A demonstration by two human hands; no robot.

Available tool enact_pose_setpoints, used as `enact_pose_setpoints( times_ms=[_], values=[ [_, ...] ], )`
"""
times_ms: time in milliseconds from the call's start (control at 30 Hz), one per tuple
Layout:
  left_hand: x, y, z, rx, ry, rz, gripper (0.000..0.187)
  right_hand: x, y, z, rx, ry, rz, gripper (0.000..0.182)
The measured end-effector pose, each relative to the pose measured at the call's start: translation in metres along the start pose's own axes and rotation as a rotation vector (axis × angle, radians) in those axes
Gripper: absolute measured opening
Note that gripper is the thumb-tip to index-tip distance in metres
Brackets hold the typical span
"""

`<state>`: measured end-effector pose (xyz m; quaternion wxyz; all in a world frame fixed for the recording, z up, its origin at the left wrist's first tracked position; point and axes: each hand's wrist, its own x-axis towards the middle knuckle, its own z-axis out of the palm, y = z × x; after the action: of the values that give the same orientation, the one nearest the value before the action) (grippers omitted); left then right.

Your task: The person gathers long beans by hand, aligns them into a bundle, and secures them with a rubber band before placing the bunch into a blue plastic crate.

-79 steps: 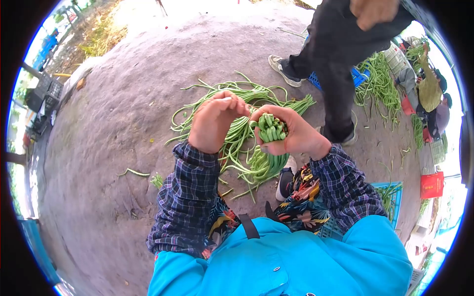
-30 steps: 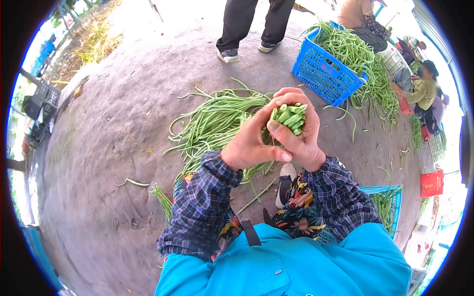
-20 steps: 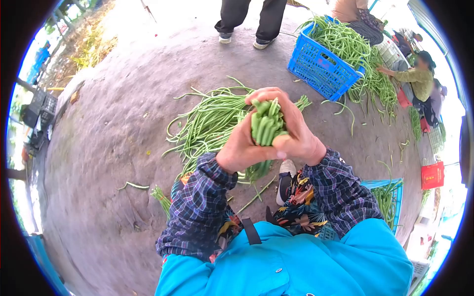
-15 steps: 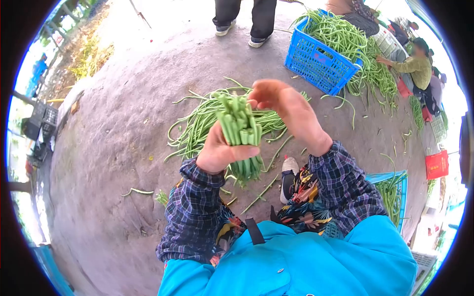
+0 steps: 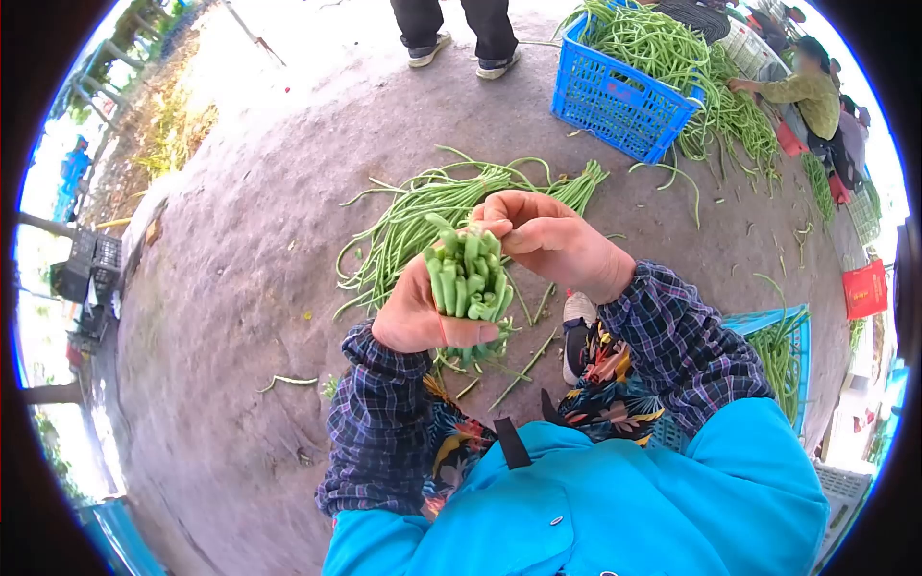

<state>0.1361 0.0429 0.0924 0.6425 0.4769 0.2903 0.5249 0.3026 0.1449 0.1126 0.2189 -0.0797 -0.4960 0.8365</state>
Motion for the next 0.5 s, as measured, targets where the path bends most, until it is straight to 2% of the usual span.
enact_pose_setpoints(
  times_ms=[100, 167, 200, 300, 333, 400, 433, 500],
  values=[
    [-0.004, 0.004, 0.001, -0.016, -0.106, -0.051, 0.081, 0.000, -0.001, -0.001, 0.026, -0.022, 0.022, 0.009],
    [-0.006, 0.009, 0.003, 0.009, -0.079, -0.068, 0.080, 0.002, 0.003, -0.005, 0.042, -0.062, 0.007, 0.017],
    [-0.007, 0.011, 0.001, 0.016, -0.034, -0.056, 0.079, 0.005, 0.002, -0.004, 0.140, -0.032, 0.014, 0.016],
    [-0.013, 0.010, 0.000, 0.014, 0.011, -0.048, 0.072, 0.004, -0.001, -0.001, 0.129, -0.021, 0.051, 0.018],
    [-0.013, 0.010, 0.003, 0.122, -0.024, -0.063, 0.067, 0.004, -0.002, 0.003, 0.057, 0.031, 0.035, 0.019],
    [-0.011, 0.009, 0.003, 0.435, -0.108, -0.094, 0.054, 0.006, -0.002, -0.003, 0.054, -0.009, 0.019, 0.019],
    [-0.010, 0.009, 0.002, 0.428, -0.111, -0.101, 0.054, 0.006, -0.002, -0.003, 0.046, -0.049, 0.009, 0.019],
    [-0.008, 0.010, 0.001, 0.472, -0.129, -0.228, 0.065, 0.002, -0.005, 0.001, 0.016, -0.045, -0.013, 0.021]
  ],
)
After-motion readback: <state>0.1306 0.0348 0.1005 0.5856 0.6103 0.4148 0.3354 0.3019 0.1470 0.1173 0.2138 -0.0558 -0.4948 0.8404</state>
